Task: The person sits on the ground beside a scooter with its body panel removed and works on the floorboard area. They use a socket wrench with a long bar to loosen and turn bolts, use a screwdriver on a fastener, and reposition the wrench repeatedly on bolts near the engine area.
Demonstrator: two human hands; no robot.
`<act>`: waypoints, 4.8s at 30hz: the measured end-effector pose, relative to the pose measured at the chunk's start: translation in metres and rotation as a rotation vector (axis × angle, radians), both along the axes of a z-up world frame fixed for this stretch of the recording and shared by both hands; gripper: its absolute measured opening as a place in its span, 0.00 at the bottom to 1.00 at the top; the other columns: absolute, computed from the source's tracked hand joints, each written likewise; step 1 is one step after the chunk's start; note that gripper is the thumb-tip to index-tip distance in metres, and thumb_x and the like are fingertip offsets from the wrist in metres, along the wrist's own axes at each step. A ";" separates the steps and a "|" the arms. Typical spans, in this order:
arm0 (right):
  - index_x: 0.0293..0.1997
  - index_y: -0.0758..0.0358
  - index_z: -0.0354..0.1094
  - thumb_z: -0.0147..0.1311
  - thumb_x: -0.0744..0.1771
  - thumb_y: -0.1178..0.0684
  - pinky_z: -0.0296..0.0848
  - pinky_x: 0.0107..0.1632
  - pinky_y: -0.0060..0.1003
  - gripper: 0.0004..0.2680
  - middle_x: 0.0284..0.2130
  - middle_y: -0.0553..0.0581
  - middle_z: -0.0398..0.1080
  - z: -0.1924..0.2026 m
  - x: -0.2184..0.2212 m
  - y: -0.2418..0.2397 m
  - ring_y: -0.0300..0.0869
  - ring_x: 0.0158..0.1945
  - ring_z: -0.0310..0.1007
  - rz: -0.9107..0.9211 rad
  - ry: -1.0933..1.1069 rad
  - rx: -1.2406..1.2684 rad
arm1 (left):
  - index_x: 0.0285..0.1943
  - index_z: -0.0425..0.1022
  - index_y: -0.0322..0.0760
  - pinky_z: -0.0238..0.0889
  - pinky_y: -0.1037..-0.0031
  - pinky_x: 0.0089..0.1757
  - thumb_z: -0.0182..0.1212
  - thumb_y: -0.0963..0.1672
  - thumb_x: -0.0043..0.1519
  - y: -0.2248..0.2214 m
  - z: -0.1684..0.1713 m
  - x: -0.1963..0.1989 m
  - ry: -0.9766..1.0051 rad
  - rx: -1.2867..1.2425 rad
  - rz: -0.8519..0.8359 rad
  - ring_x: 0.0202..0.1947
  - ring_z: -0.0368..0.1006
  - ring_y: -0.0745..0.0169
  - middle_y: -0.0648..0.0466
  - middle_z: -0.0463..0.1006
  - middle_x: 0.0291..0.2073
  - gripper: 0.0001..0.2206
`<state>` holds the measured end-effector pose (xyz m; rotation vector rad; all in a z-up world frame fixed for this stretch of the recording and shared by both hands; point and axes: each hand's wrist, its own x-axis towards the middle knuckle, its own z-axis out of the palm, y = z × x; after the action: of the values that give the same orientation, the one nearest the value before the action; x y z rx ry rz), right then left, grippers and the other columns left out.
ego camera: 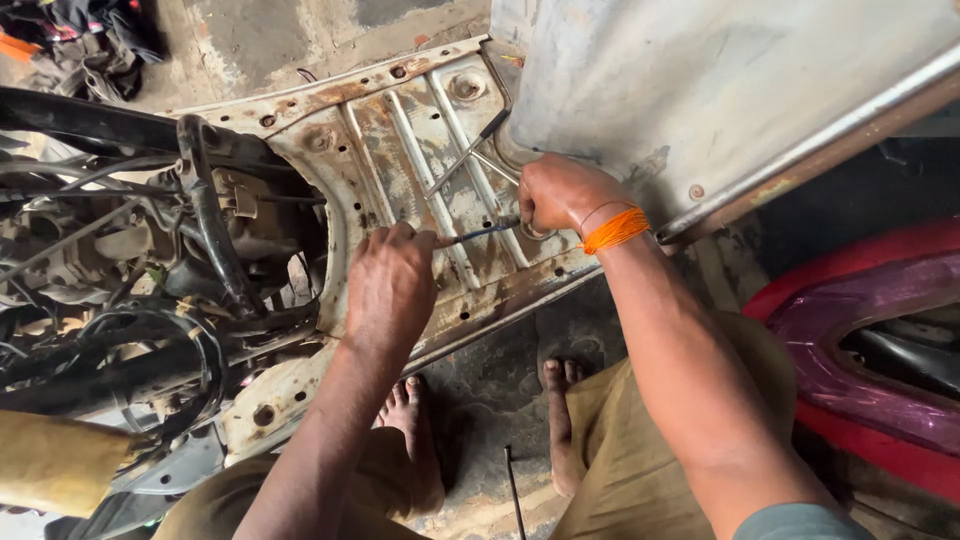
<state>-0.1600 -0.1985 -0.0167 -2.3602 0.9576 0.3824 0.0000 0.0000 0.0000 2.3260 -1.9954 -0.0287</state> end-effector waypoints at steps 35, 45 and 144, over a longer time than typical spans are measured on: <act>0.36 0.68 0.76 0.66 0.61 0.59 0.77 0.41 0.41 0.06 0.31 0.62 0.78 0.089 -0.057 -0.005 0.48 0.33 0.80 -0.126 -0.520 -0.243 | 0.56 0.74 0.36 0.74 0.58 0.38 0.53 0.45 0.70 -0.022 -0.015 -0.027 0.537 0.302 0.256 0.32 0.81 0.48 0.42 0.83 0.37 0.11; 0.36 0.65 0.77 0.66 0.61 0.58 0.77 0.40 0.42 0.05 0.32 0.60 0.79 0.087 -0.051 -0.004 0.48 0.34 0.80 -0.159 -0.478 -0.305 | 0.46 0.79 0.34 0.76 0.67 0.32 0.52 0.40 0.68 -0.029 -0.028 -0.027 0.300 0.350 0.087 0.29 0.80 0.57 0.44 0.82 0.38 0.08; 0.34 0.65 0.76 0.63 0.61 0.58 0.76 0.43 0.47 0.04 0.32 0.65 0.77 0.074 -0.042 -0.003 0.56 0.37 0.79 -0.122 -0.482 -0.269 | 0.51 0.77 0.30 0.76 0.74 0.30 0.57 0.33 0.63 -0.024 -0.007 -0.032 -0.156 0.140 -0.315 0.31 0.79 0.61 0.45 0.77 0.37 0.10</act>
<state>-0.2019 -0.2012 0.0577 -2.4420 0.9513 -0.3725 -0.0325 -0.0237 -0.0069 2.1222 -2.4953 -0.0047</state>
